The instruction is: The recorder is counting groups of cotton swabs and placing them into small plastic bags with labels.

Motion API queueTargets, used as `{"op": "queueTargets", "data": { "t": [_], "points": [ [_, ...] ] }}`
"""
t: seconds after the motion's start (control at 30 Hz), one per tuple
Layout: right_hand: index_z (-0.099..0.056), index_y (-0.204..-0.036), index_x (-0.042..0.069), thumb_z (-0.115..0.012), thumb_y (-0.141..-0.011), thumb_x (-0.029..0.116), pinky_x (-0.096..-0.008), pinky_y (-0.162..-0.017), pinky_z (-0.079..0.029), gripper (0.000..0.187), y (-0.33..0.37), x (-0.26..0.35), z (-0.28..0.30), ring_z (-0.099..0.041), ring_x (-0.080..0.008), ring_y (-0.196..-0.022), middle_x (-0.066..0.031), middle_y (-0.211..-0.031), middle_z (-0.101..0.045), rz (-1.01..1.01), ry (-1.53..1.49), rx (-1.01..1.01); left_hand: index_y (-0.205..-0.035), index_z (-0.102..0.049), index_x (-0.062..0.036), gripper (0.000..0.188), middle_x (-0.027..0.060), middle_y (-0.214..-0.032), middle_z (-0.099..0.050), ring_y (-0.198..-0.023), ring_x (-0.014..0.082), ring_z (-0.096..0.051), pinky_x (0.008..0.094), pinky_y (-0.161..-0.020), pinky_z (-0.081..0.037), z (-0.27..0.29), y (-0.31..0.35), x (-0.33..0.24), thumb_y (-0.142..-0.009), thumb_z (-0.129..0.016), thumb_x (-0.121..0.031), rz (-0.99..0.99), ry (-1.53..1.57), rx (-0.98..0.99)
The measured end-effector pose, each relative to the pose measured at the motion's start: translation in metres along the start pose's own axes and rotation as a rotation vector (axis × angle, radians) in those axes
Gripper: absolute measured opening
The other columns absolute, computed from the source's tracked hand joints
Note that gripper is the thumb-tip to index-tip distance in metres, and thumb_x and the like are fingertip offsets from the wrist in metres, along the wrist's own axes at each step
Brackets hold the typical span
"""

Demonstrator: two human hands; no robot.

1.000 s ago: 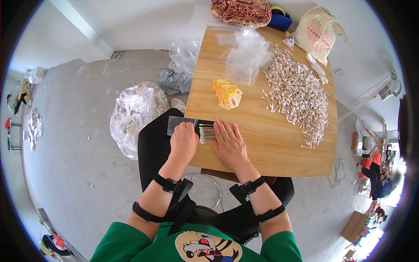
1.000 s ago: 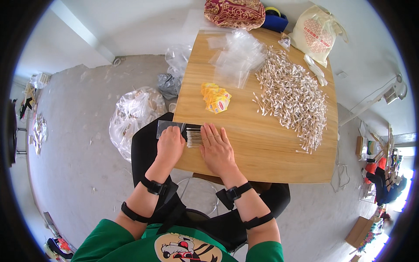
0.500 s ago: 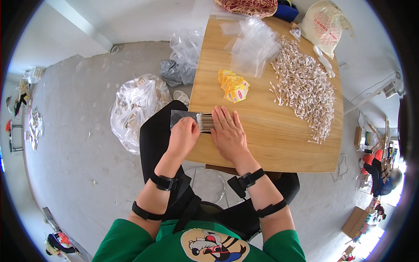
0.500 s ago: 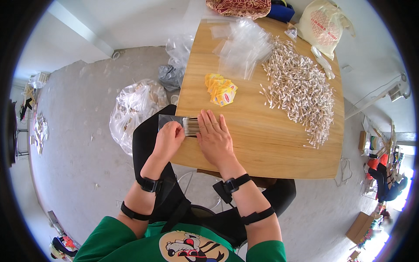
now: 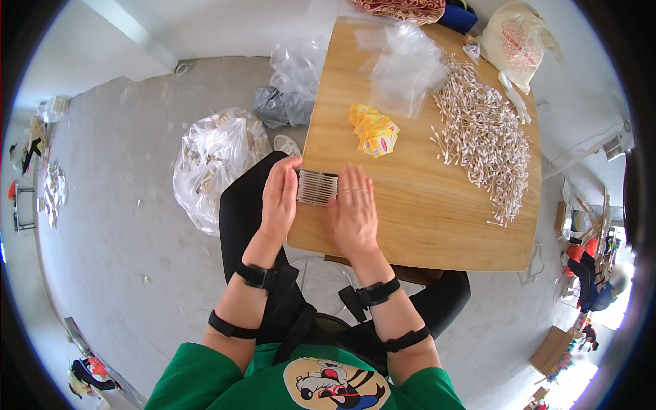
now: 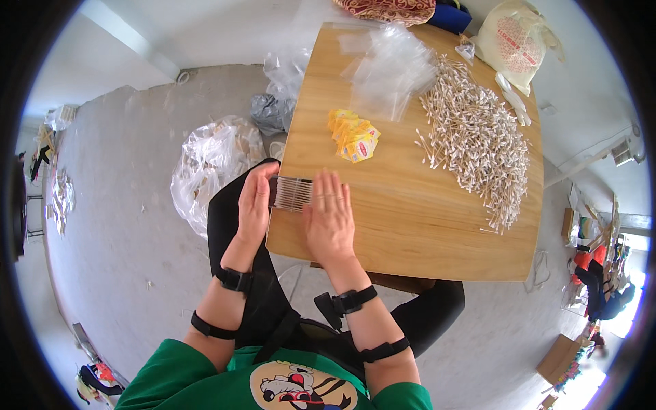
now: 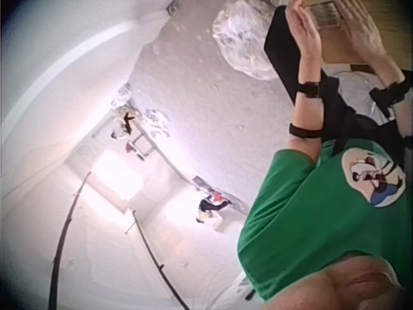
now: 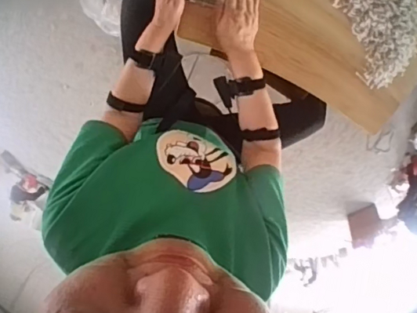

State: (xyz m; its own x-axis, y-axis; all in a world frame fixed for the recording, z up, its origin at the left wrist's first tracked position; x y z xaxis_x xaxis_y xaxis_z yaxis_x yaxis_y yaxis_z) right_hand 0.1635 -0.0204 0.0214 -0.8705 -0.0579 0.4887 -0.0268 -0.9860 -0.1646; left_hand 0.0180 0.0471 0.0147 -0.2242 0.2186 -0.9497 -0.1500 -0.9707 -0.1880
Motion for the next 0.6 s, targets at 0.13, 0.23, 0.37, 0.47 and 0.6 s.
{"op": "queueTargets", "data": {
  "t": [0.13,0.23,0.37,0.47,0.6],
  "points": [
    [-0.030,-0.151,-0.007,-0.043,-0.105,0.018,-0.0479,-0.119,-0.029,0.054,-0.012,-0.002,0.013,-0.032,-0.0428,-0.146,-0.0272,-0.155,-0.036,-0.039,-0.395,-0.121,-0.148,-0.038,0.0026,0.064,0.0135,-0.153,-0.042,-0.145,0.0252,-0.036,0.0386,-0.122,-0.023,-0.009,-0.005,0.011,-0.110,-0.027,-0.047,0.146,0.417,0.121],
    [-0.027,-0.152,-0.007,-0.036,-0.109,0.020,-0.0435,-0.118,-0.029,0.052,-0.017,0.002,-0.002,-0.032,-0.0441,-0.145,-0.0287,-0.154,-0.035,-0.081,-0.637,-0.143,-0.151,-0.034,0.0012,0.070,0.0128,-0.155,-0.040,-0.147,0.0248,-0.032,0.0393,-0.123,-0.020,-0.019,-0.008,0.013,-0.108,-0.024,-0.053,0.196,0.609,0.124],
    [-0.027,-0.153,-0.006,-0.037,-0.109,0.020,-0.0441,-0.118,-0.029,0.052,-0.022,0.009,-0.015,-0.033,-0.0427,-0.145,-0.0285,-0.155,-0.035,-0.139,-0.792,-0.178,-0.151,-0.035,0.0004,0.074,0.0121,-0.156,-0.039,-0.147,0.0241,-0.032,0.0396,-0.123,-0.020,-0.021,-0.008,0.008,-0.106,-0.023,-0.058,0.203,0.681,0.136],
    [-0.029,-0.152,-0.006,-0.037,-0.109,0.019,-0.0446,-0.118,-0.029,0.051,-0.027,0.017,-0.014,-0.034,-0.0427,-0.145,-0.0285,-0.154,-0.035,-0.116,-0.739,-0.182,-0.150,-0.036,0.0003,0.074,0.0119,-0.156,-0.040,-0.146,0.0242,-0.033,0.0397,-0.123,-0.020,-0.019,-0.008,0.009,-0.106,-0.022,-0.058,0.258,0.746,0.094],
    [-0.035,-0.147,-0.007,-0.046,-0.105,0.013,-0.0451,-0.117,-0.032,0.048,-0.028,0.016,-0.015,-0.037,-0.0431,-0.143,-0.0285,-0.150,-0.041,-0.093,-0.675,-0.178,-0.151,-0.036,0.0002,0.072,0.0140,-0.153,-0.041,-0.145,0.0236,-0.035,0.0375,-0.120,-0.024,-0.020,-0.006,0.011,-0.107,-0.026,-0.056,0.226,0.774,0.064]
  ]
}}
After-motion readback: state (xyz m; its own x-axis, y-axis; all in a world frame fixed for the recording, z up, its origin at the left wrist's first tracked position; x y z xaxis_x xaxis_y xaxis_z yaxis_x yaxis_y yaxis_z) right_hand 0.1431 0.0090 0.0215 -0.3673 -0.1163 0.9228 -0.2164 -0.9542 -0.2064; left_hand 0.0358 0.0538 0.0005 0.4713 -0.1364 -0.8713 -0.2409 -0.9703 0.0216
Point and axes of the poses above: each hand's wrist, its own y-axis away from the middle knuckle, its own z-axis out of the back of the hand, x = y × z, the point moved 6 cm from there along -y, towards the middle knuckle
